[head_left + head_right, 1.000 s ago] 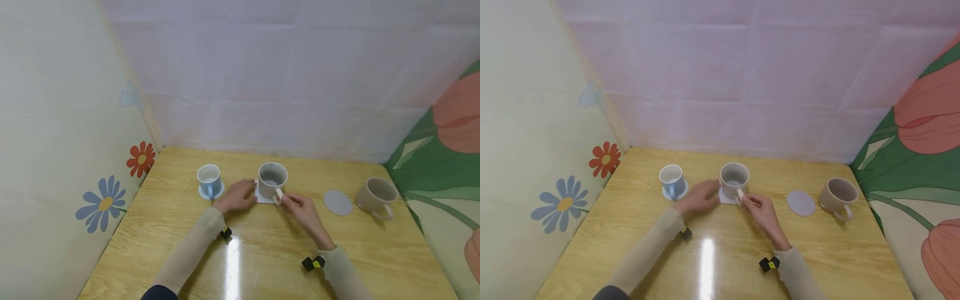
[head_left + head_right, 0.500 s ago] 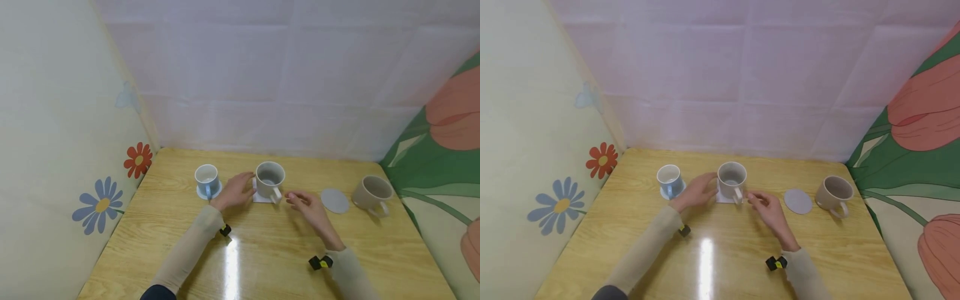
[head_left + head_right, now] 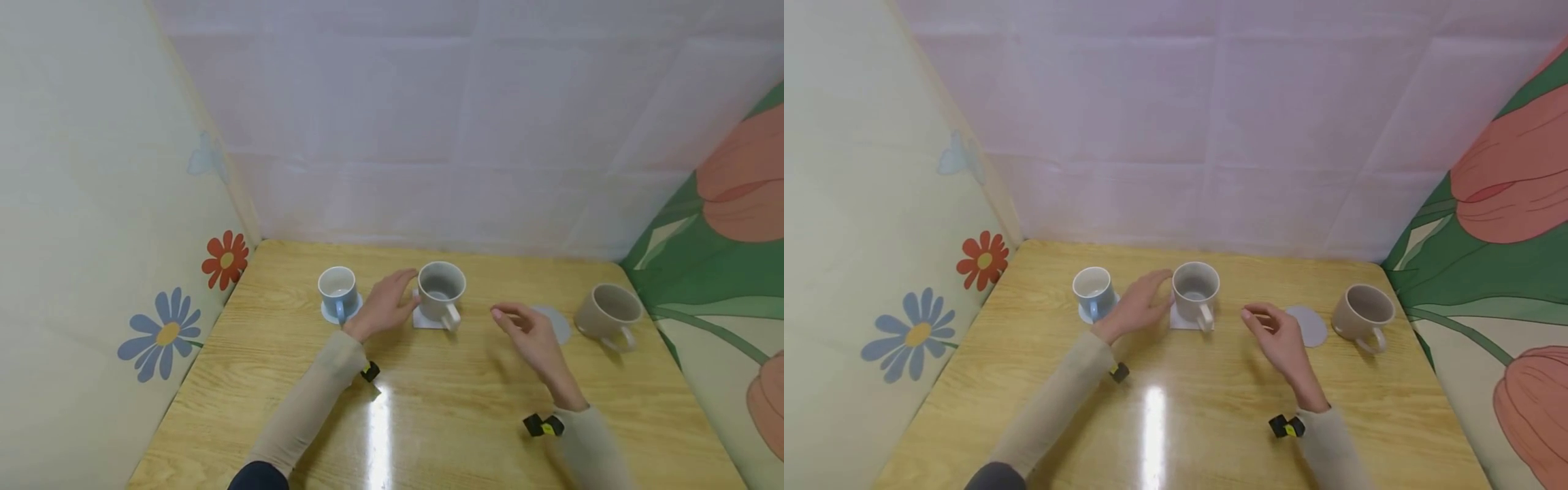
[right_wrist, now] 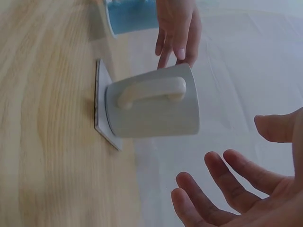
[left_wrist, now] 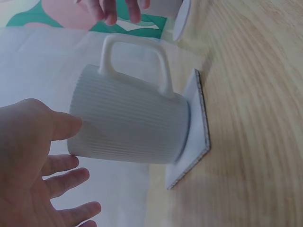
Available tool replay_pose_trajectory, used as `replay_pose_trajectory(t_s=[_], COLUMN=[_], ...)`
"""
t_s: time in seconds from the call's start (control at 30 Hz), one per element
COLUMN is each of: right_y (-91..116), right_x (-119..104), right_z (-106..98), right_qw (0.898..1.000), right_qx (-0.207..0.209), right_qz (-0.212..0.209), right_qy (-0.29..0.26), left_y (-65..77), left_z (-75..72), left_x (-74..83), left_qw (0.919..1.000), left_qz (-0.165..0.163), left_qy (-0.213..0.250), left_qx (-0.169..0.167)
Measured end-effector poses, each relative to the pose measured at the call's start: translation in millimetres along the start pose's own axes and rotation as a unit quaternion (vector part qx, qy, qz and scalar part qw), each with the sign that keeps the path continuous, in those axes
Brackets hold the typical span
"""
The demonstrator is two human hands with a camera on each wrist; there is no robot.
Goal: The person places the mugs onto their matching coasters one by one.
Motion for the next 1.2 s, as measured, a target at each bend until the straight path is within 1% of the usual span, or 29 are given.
replay_pose_trajectory(t_s=[0.23,0.37,0.47,0.6,0.7,0.83,1.0,1.1,1.2], right_y=[2,4,6,8,8,9,11,14,16], right_x=[-4,-3,-1,0,0,0,0,1,1], right_z=[-19,-31,-40,-50,-57,-66,-78,-87,-97], right_qw=[0.999,0.998,0.998,0.997,0.996,0.994,0.990,0.988,0.986], right_qx=[0.027,0.038,0.051,0.067,0.077,0.101,0.133,0.142,0.148], right_qz=[-0.028,-0.029,-0.030,-0.029,-0.023,-0.018,-0.031,-0.031,-0.033], right_qy=[0.026,0.037,0.036,0.030,0.034,0.040,0.042,0.051,0.064], left_y=[-1.5,-2.9,-5.5,-8.7,-10.9,-14.5,-18.7,-20.6,-21.7], left_z=[-15.5,-22.2,-24.6,-24.6,-23.2,-21.1,-18.6,-15.8,-13.7], left_x=[13.8,25.2,34.7,44.9,50.4,57.6,67.1,73.2,80.3], left_qw=[0.9995,0.9986,0.9977,0.9971,0.9971,0.9964,0.9952,0.9940,0.9921], left_qz=[0.018,0.034,0.045,0.052,0.050,0.053,0.061,0.066,0.077], left_qy=[-0.003,-0.006,-0.016,-0.023,-0.029,-0.043,-0.063,-0.077,-0.091], left_qx=[0.024,0.041,0.049,0.050,0.049,0.049,0.045,0.040,0.042])
Point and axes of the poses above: each hand's wrist, its own y-axis away from the middle knuckle, its own z-axis out of the palm, x = y × z, the point moved 6 cm from there along -y, towards the middle knuckle, and after that the axes turned 10 degrees about -y, right-handed, at the moved point
